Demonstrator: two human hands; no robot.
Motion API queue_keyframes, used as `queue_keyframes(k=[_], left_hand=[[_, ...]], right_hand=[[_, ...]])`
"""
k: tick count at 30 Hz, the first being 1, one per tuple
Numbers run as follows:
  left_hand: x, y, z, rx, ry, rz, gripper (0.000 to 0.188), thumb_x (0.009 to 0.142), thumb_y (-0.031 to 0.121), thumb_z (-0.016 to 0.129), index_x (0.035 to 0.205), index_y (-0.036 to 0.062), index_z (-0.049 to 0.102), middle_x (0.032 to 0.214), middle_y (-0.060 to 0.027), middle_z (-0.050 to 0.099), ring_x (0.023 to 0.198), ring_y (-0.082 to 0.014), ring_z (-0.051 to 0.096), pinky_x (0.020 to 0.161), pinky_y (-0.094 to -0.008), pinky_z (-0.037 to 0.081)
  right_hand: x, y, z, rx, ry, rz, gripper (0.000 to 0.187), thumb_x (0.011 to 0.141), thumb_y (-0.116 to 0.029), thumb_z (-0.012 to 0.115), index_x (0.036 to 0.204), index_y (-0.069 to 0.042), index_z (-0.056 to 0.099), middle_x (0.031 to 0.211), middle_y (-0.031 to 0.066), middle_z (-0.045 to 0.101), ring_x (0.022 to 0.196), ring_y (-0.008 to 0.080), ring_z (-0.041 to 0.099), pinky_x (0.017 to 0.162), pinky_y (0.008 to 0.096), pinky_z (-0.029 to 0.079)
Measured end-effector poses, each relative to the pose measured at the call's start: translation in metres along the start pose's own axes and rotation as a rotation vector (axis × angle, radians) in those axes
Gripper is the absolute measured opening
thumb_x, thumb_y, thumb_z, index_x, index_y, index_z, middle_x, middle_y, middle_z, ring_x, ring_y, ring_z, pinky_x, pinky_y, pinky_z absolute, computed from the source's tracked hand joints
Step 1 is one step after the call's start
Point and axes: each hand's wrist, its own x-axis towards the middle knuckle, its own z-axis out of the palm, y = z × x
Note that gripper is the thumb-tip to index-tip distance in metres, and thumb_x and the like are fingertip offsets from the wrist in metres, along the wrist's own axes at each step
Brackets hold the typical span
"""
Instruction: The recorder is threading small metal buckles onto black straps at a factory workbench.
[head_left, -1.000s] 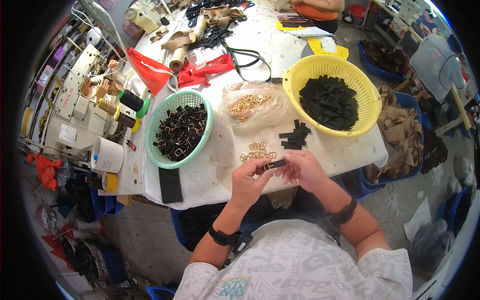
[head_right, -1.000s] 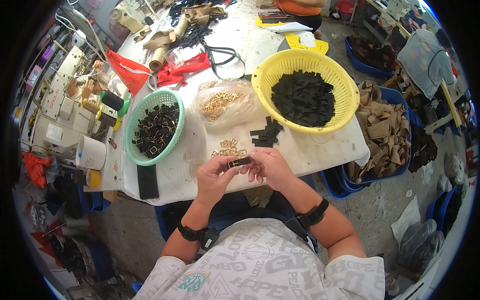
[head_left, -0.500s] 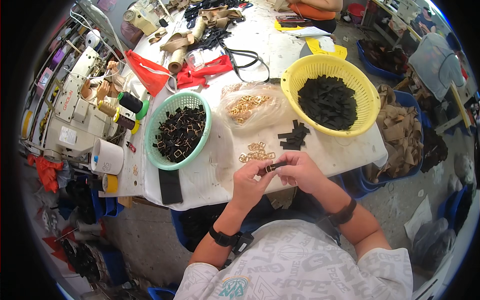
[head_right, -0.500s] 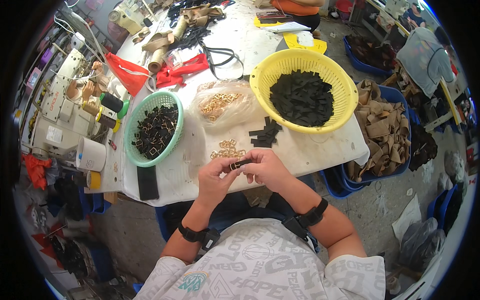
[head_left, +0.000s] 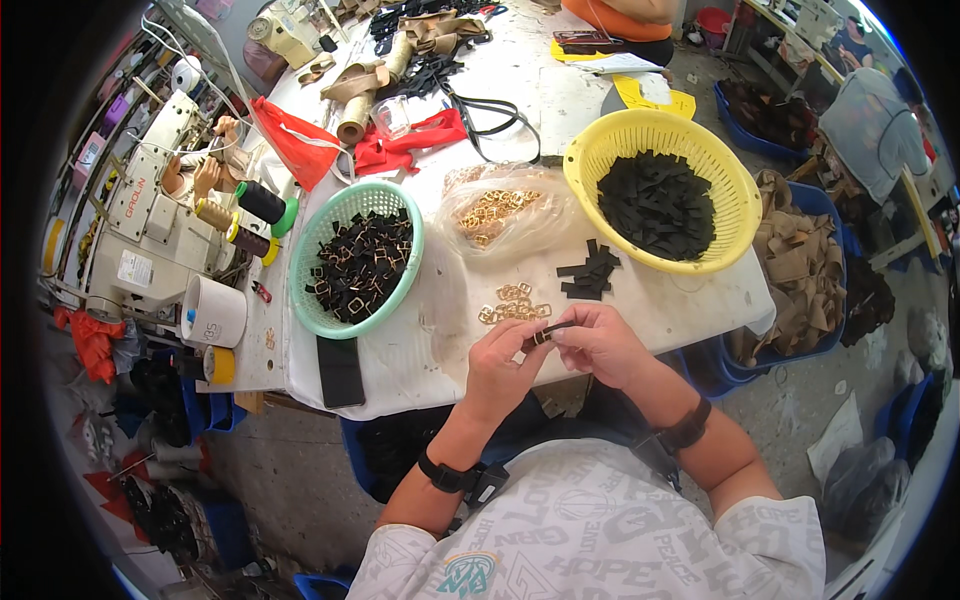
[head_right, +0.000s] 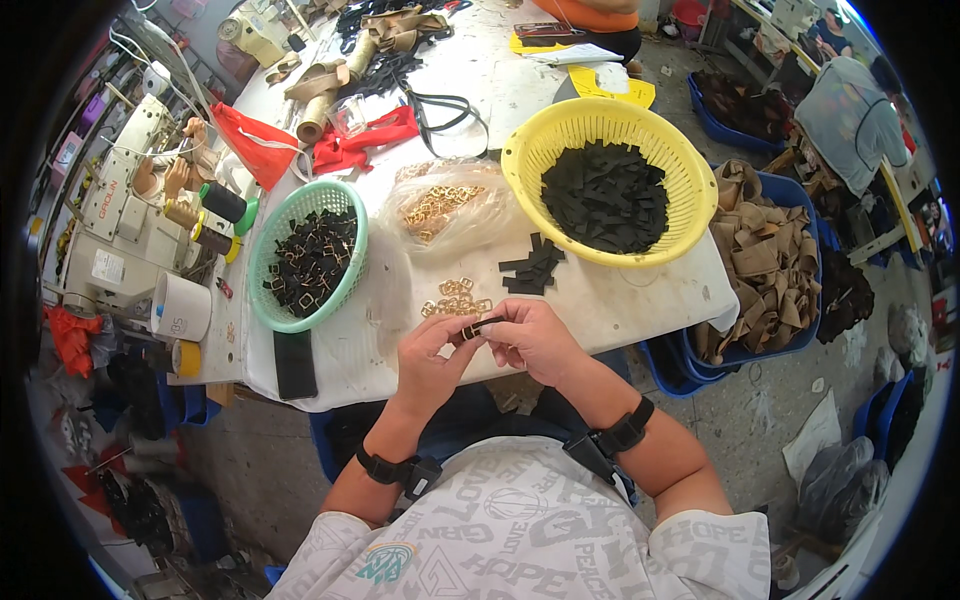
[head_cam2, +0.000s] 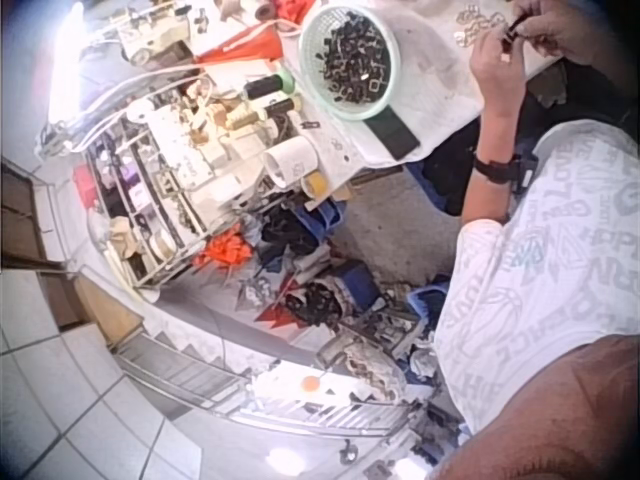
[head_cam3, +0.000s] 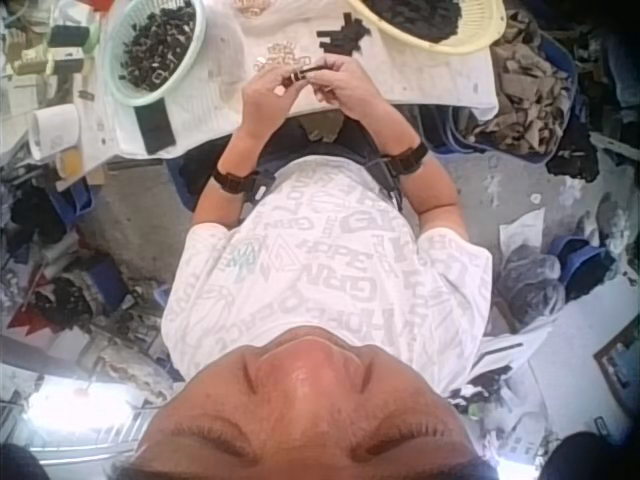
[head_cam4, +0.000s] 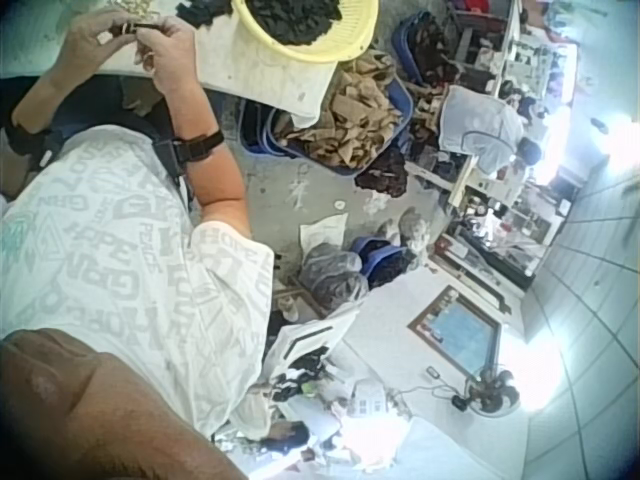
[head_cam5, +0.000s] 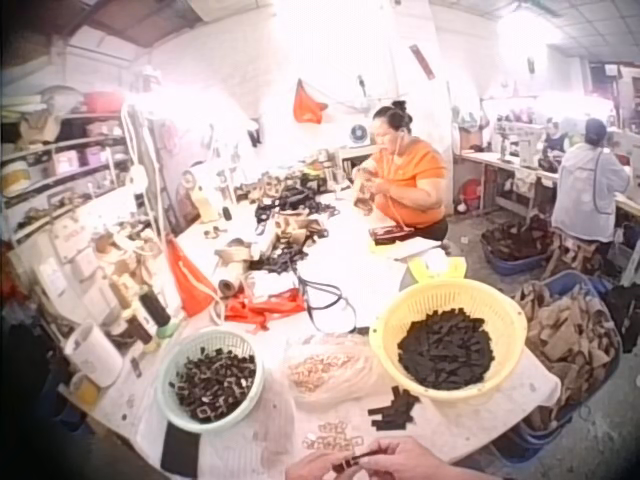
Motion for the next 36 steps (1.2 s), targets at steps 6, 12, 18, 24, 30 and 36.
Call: queue_keyframes(k=[6, 12, 18, 24, 30, 36], left_hand=[[0.000, 0.000, 0.000, -0.011, -0.006, -0.008, 0.029, 0.072, -0.004, 0.074, 0.100, -0.0004, 0.068, 0.084, -0.0099, 0.066, 0.068, -0.0148, 0.062, 0.062, -0.0254, 0.050], [-0.007, -0.009, 0.003, -0.301, -0.017, -0.189, 0.024, 0.080, -0.005, 0.068, 0.103, -0.0047, 0.065, 0.087, -0.0086, 0.067, 0.071, -0.0131, 0.064, 0.064, -0.0256, 0.052], [-0.006, -0.004, 0.007, -0.634, 0.044, -0.571, 0.017, 0.084, 0.000, 0.064, 0.100, -0.0069, 0.064, 0.087, -0.0106, 0.068, 0.071, -0.0134, 0.065, 0.064, -0.0249, 0.053], [-0.003, -0.005, 0.001, -0.680, 0.046, -0.609, 0.013, 0.083, 0.000, 0.066, 0.095, -0.0053, 0.067, 0.081, -0.0099, 0.068, 0.068, -0.0136, 0.065, 0.064, -0.0249, 0.053], [-0.004, -0.007, 0.001, -0.650, 0.056, -0.598, 0.013, 0.081, -0.003, 0.066, 0.094, -0.0048, 0.068, 0.081, -0.0098, 0.069, 0.067, -0.0131, 0.065, 0.064, -0.0245, 0.053], [-0.004, -0.005, 0.000, -0.635, 0.049, -0.588, 0.013, 0.081, -0.004, 0.066, 0.094, -0.0038, 0.069, 0.081, -0.0091, 0.069, 0.067, -0.0126, 0.065, 0.064, -0.0241, 0.053]], right_hand=[[-0.001, -0.002, -0.001, -0.029, -0.015, -0.018, 0.006, 0.086, -0.004, 0.063, 0.088, -0.003, 0.058, 0.066, 0.0045, 0.058, 0.050, 0.0107, 0.055, 0.040, 0.0197, 0.033], [-0.004, -0.004, 0.003, -0.074, -0.003, -0.043, 0.007, 0.086, -0.006, 0.064, 0.089, -0.002, 0.058, 0.066, 0.0041, 0.059, 0.051, 0.0087, 0.055, 0.041, 0.0189, 0.034], [-0.003, 0.000, 0.002, -0.209, -0.010, -0.121, 0.008, 0.086, -0.007, 0.063, 0.091, -0.001, 0.061, 0.071, 0.0040, 0.063, 0.054, 0.0061, 0.057, 0.042, 0.0173, 0.033], [-0.005, 0.000, 0.005, -0.197, 0.020, -0.107, 0.010, 0.087, -0.008, 0.060, 0.094, 0.000, 0.062, 0.072, 0.0035, 0.063, 0.055, 0.0061, 0.058, 0.042, 0.0174, 0.033], [-0.005, 0.001, 0.005, -0.248, 0.024, -0.123, 0.010, 0.089, -0.009, 0.059, 0.094, -0.001, 0.063, 0.075, 0.0026, 0.064, 0.057, 0.0068, 0.059, 0.044, 0.0170, 0.036], [-0.005, 0.002, 0.004, -0.241, 0.013, -0.117, 0.011, 0.089, -0.008, 0.058, 0.094, 0.000, 0.062, 0.076, 0.0031, 0.064, 0.058, 0.0070, 0.060, 0.043, 0.0176, 0.034]])
